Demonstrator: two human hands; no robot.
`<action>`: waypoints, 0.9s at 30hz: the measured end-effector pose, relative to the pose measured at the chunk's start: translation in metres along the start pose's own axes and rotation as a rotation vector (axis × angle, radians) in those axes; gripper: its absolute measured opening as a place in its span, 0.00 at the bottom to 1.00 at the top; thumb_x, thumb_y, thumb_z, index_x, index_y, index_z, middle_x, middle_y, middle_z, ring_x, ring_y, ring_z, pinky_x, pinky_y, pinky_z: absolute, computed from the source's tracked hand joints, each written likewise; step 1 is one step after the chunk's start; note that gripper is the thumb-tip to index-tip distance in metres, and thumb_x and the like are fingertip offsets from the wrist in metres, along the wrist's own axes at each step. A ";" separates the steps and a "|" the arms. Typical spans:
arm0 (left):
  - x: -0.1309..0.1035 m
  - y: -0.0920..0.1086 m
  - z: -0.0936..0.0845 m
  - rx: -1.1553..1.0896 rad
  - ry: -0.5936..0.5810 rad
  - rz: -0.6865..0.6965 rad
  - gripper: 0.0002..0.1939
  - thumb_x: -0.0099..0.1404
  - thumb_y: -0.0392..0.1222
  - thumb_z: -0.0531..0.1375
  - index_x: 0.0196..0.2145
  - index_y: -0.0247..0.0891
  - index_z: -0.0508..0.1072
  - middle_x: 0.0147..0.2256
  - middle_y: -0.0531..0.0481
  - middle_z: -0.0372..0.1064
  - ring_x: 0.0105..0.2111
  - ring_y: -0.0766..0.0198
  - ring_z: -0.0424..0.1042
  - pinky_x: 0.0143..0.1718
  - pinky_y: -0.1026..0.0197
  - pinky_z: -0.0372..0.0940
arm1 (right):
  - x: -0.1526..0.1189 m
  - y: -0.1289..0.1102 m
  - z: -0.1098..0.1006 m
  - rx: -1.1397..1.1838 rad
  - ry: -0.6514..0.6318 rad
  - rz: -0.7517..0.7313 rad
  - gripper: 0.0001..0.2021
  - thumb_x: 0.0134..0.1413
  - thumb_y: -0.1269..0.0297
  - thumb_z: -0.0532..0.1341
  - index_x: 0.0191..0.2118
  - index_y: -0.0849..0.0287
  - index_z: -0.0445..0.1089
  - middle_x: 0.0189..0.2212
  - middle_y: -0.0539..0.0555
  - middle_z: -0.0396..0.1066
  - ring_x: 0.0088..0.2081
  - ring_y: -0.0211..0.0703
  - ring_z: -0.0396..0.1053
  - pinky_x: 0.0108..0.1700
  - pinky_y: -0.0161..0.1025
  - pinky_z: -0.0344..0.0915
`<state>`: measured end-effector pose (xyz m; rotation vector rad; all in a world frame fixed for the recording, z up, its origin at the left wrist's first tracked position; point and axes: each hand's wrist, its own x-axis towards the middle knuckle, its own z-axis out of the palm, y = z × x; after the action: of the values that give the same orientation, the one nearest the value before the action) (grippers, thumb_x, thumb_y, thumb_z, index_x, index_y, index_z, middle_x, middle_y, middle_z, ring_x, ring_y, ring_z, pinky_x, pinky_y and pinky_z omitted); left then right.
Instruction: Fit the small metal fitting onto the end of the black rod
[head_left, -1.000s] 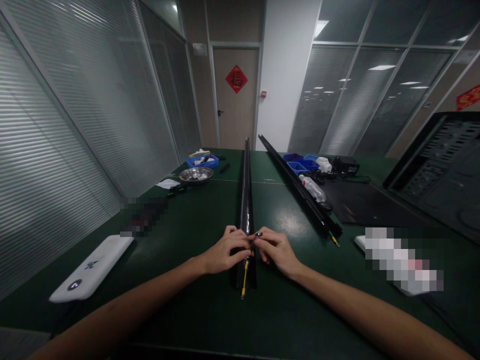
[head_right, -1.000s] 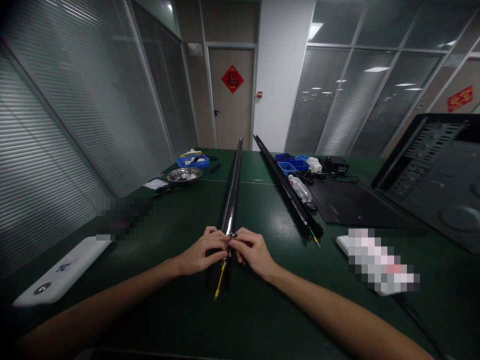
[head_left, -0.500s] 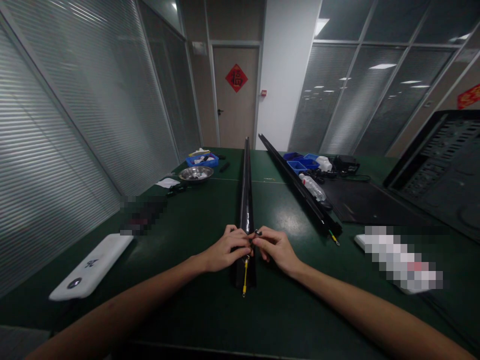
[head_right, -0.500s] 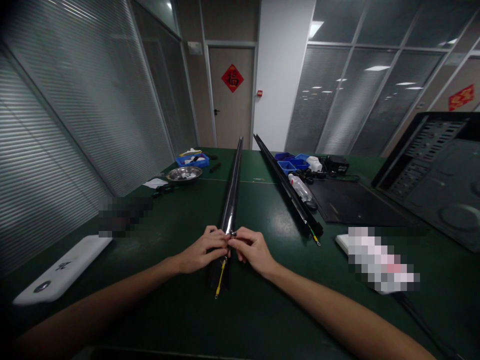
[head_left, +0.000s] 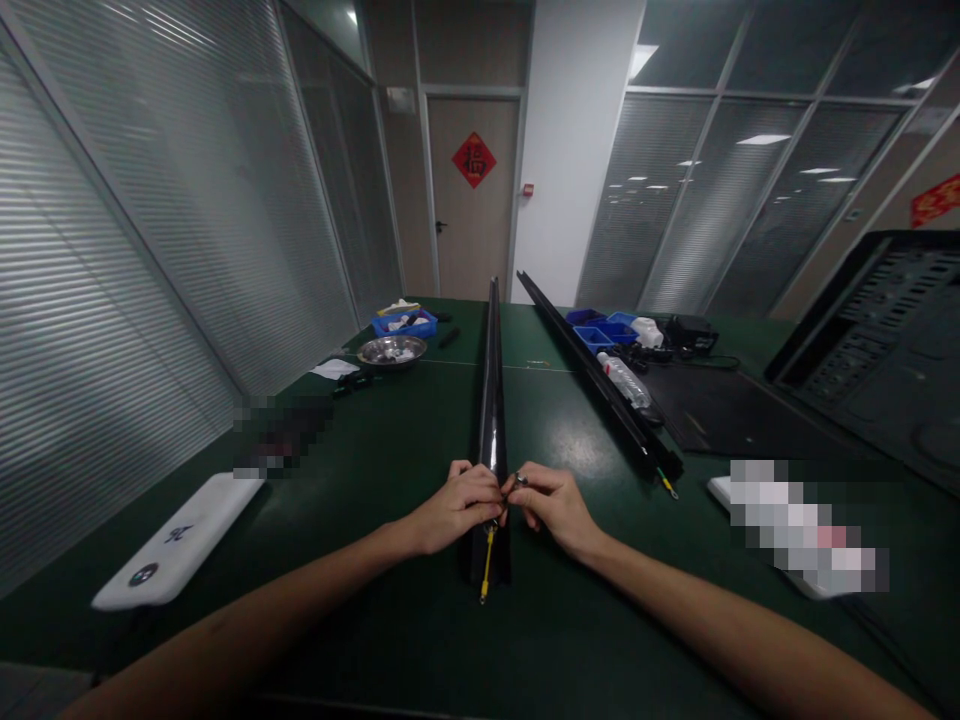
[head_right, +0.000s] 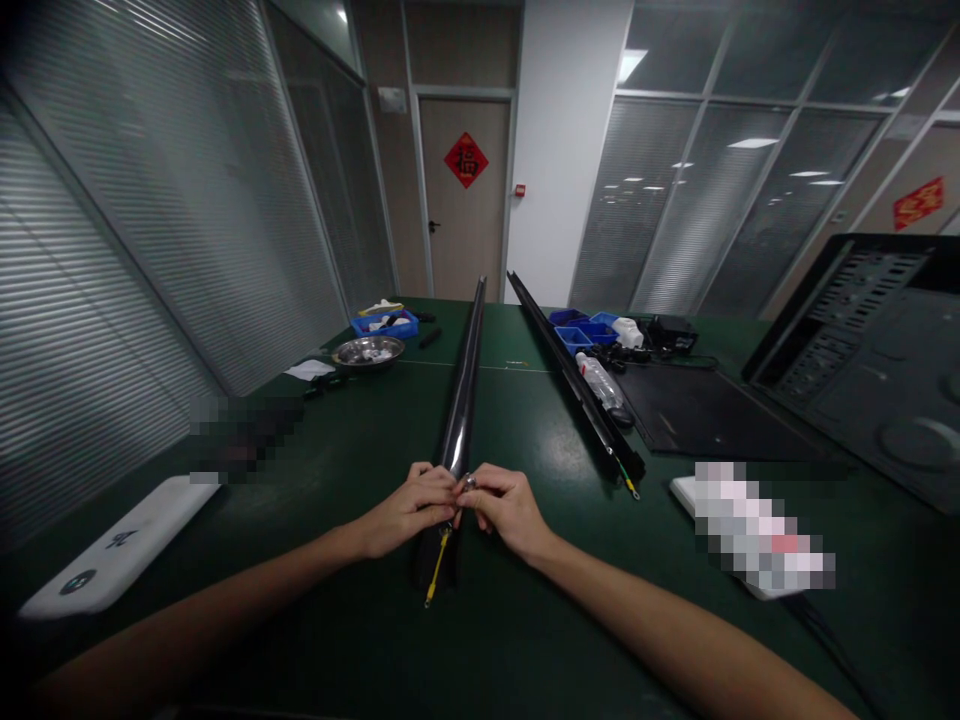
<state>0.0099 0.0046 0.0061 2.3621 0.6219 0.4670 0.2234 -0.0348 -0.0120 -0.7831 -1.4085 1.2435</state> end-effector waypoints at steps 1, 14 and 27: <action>0.000 0.000 0.000 -0.002 -0.001 -0.004 0.17 0.79 0.49 0.52 0.38 0.42 0.77 0.42 0.52 0.73 0.51 0.57 0.65 0.56 0.53 0.45 | 0.000 -0.001 0.000 -0.005 -0.005 -0.005 0.06 0.54 0.62 0.71 0.33 0.60 0.82 0.30 0.50 0.72 0.17 0.28 0.63 0.17 0.28 0.56; -0.004 0.003 0.000 0.030 0.073 0.054 0.14 0.78 0.47 0.55 0.39 0.42 0.78 0.39 0.53 0.73 0.47 0.60 0.68 0.54 0.55 0.48 | -0.006 -0.006 0.004 -0.079 -0.016 -0.106 0.11 0.61 0.57 0.68 0.33 0.60 0.80 0.31 0.51 0.71 0.18 0.30 0.64 0.18 0.30 0.59; -0.005 0.007 -0.001 0.035 0.130 0.040 0.11 0.75 0.46 0.58 0.38 0.40 0.76 0.41 0.52 0.74 0.46 0.59 0.69 0.54 0.55 0.50 | -0.005 -0.005 0.006 -0.110 -0.006 -0.124 0.15 0.64 0.51 0.65 0.35 0.59 0.80 0.34 0.52 0.69 0.19 0.30 0.64 0.18 0.32 0.60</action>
<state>0.0081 -0.0026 0.0107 2.3952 0.6473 0.6367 0.2199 -0.0425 -0.0082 -0.7551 -1.5176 1.0817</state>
